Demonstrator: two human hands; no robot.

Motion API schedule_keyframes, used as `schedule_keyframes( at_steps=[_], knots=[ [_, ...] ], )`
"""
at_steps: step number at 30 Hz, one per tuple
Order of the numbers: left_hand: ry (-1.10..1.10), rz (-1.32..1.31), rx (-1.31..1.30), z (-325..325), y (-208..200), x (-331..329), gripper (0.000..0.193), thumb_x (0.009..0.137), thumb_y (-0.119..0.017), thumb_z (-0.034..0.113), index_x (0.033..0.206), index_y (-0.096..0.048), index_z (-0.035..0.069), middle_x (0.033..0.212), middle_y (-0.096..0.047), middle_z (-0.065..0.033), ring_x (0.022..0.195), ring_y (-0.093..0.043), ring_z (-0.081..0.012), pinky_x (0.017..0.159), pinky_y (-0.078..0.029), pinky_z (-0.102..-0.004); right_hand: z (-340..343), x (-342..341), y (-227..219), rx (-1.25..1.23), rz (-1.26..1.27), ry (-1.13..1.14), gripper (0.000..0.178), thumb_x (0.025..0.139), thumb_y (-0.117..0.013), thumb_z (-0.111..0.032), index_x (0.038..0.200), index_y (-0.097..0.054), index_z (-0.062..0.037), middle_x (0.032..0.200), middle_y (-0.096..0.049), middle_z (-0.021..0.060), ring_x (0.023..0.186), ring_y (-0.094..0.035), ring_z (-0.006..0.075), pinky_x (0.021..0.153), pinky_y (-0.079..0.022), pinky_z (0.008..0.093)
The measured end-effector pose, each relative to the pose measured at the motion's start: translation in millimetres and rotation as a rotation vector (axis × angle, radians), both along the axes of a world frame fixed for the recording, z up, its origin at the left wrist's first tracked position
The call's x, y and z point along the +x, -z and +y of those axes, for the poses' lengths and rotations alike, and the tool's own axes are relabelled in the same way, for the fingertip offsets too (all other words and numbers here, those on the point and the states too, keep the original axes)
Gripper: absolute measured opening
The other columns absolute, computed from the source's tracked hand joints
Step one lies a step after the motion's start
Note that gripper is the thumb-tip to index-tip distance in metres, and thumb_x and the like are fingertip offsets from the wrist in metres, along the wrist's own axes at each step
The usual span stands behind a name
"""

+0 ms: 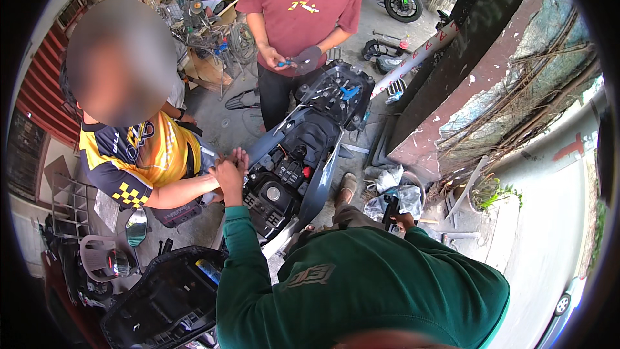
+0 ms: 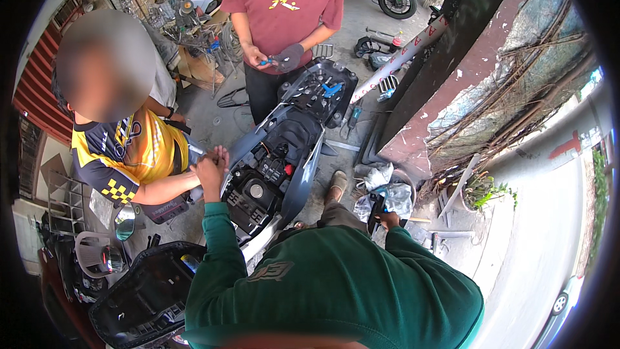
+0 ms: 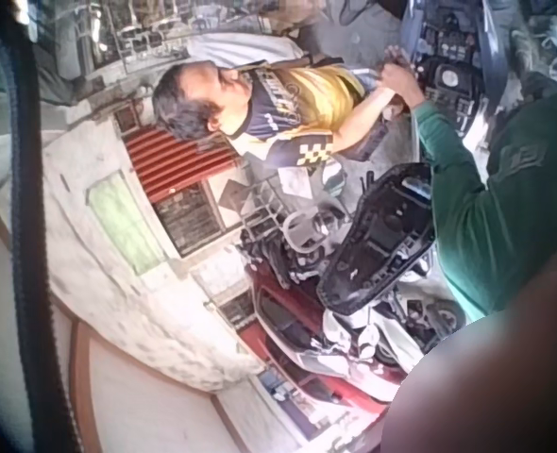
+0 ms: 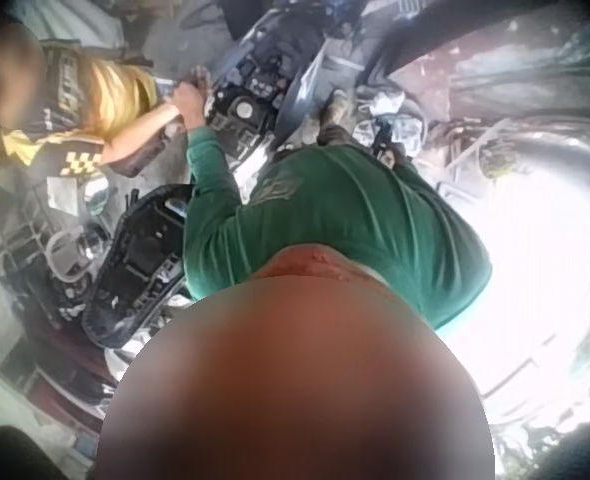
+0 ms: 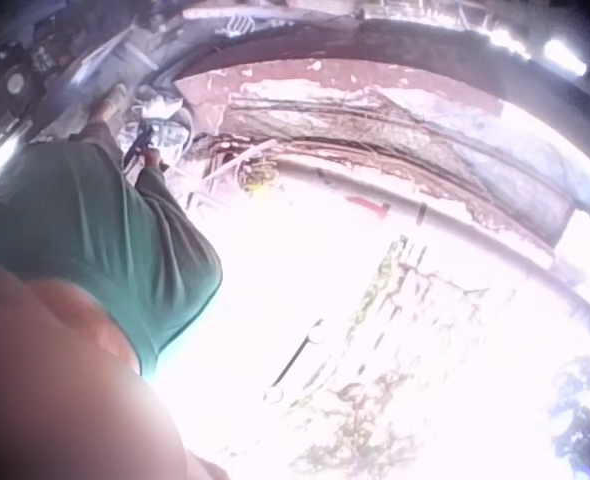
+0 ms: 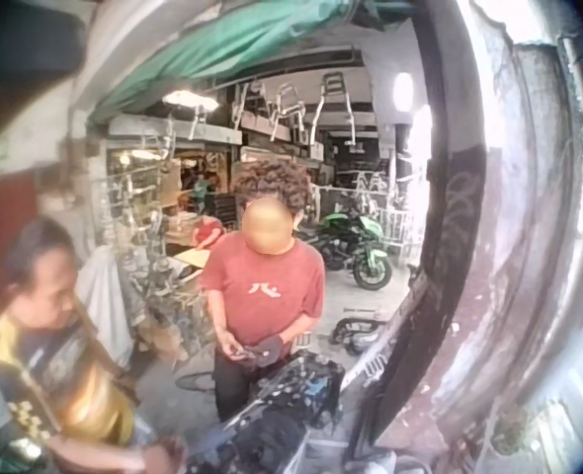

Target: The person removes the seat of a gray motorcycle, then uses a screwdriver to loosen and remove screws from the rear body panel. They detach the panel and work on the internal wiring and components with a coworker, eventually removing a black electrical box.

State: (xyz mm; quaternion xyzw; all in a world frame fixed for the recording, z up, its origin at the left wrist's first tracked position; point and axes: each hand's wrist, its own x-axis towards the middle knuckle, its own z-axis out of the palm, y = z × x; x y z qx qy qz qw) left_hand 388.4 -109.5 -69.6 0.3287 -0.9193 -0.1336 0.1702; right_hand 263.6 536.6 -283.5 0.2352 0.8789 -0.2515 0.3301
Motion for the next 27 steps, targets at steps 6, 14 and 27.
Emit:
schedule_keyframes(
  at_steps=[6,14,27],
  knots=[
    [-0.13,0.164,-0.044,6,-18,6,0.019,0.084,-0.073,0.021,0.094,-0.077,0.006,0.097,-0.076,-0.0143,0.103,-0.069,-0.0339,0.09,-0.043,-0.0576,3,12,-13,0.021,0.027,0.072,0.058,0.069,-0.09,-0.046,0.084,-0.073,0.007,0.074,-0.071,0.0148,0.061,-0.069,0.0264,0.057,-0.057,0.0414],
    [0.198,1.02,1.495,12,-46,27,0.023,0.097,-0.066,0.011,0.113,-0.059,-0.003,0.113,-0.065,-0.0127,0.11,-0.065,-0.0278,0.091,-0.057,-0.0414,10,3,13,-0.019,-0.029,0.037,0.058,0.073,-0.089,-0.042,0.092,-0.072,0.0097,0.076,-0.07,0.0173,0.06,-0.068,0.0316,0.055,-0.056,0.0452],
    [0.92,0.299,1.334,127,-120,56,0.022,0.092,-0.075,0.017,0.104,-0.072,-0.002,0.088,-0.072,-0.0032,0.079,-0.063,-0.0107,0.074,-0.051,-0.0291,-2,1,3,-0.106,0.057,-0.007,0.05,0.077,-0.087,-0.037,0.097,-0.071,0.0056,0.076,-0.064,0.0123,0.063,-0.061,0.0302,0.059,-0.052,0.0463]
  ],
)
